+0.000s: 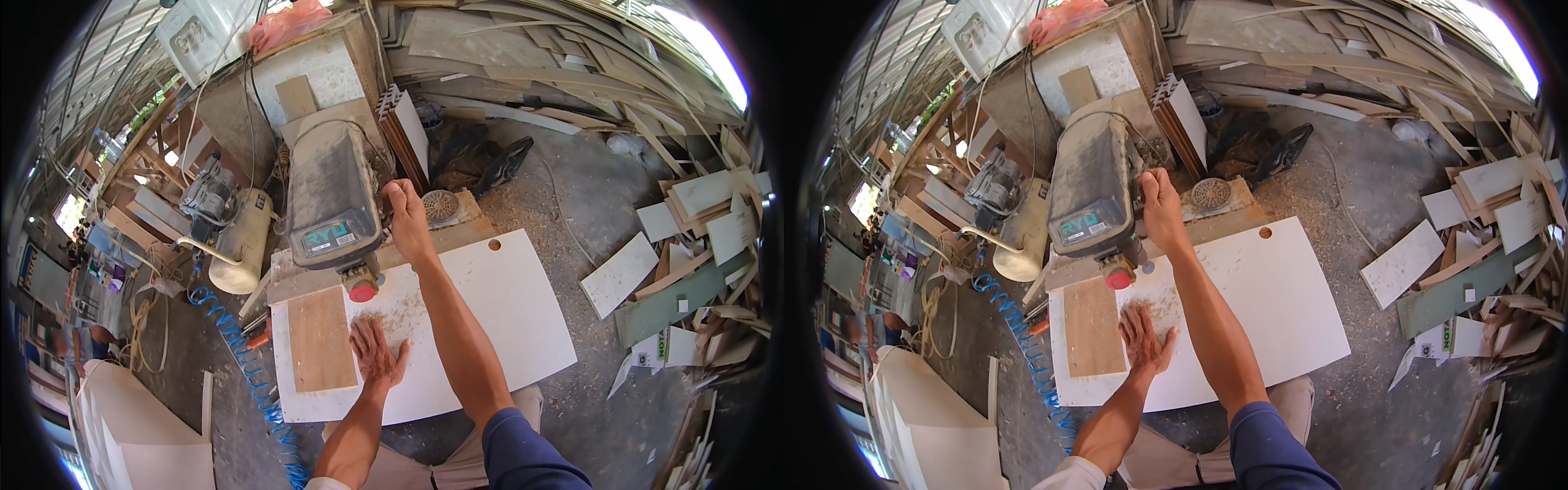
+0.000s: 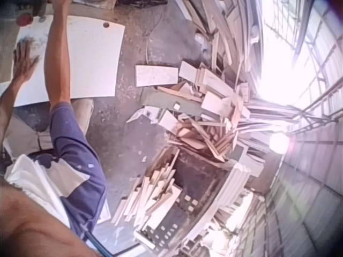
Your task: The person positions a white wood panel under a drill press, lowers the drill to create a hole, clears sawdust with an air blower, and then flips the panel to repeat the process.
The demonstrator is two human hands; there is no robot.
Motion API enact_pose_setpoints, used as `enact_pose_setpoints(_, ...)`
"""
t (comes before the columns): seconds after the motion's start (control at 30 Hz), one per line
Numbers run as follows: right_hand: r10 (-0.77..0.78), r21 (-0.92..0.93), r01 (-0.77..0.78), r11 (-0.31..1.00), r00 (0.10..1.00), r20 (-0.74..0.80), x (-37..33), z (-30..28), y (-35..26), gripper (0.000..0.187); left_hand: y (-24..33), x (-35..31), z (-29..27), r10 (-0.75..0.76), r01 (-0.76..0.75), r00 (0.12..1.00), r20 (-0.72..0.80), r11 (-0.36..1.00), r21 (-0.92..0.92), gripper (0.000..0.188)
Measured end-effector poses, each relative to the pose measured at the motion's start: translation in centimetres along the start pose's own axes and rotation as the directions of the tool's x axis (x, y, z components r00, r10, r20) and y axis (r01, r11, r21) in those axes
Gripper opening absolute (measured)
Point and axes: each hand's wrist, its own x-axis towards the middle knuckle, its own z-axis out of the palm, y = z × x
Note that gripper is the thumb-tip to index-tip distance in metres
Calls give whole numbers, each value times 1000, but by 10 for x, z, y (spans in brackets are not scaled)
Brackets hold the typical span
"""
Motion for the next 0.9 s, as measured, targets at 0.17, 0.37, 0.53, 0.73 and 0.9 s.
enact_pose_setpoints(0.17,38,-20,-38,999,999,13,-1,-3,-4,33,0,0,1,1,-1,1000,-4,1000,6,102)
enact_pose_setpoints(0.37,15,-62,-14,998,1000,21,-2,-5,-6,33,0,0,0,-3,3,1000,7,1000,2,102)
enact_pose_setpoints(0.53,31,-24,-30,999,999,43,-1,-6,1,34,2,0,-1,-12,12,999,37,1000,1,101)
enact_pose_setpoints(0.73,43,-24,-42,999,998,47,-2,-6,0,35,0,0,-1,0,0,1000,26,1000,-13,101)
enact_pose_setpoints(0.9,71,-43,-70,997,996,45,-3,-7,-5,35,-1,0,0,0,0,1000,22,1000,-4,101)
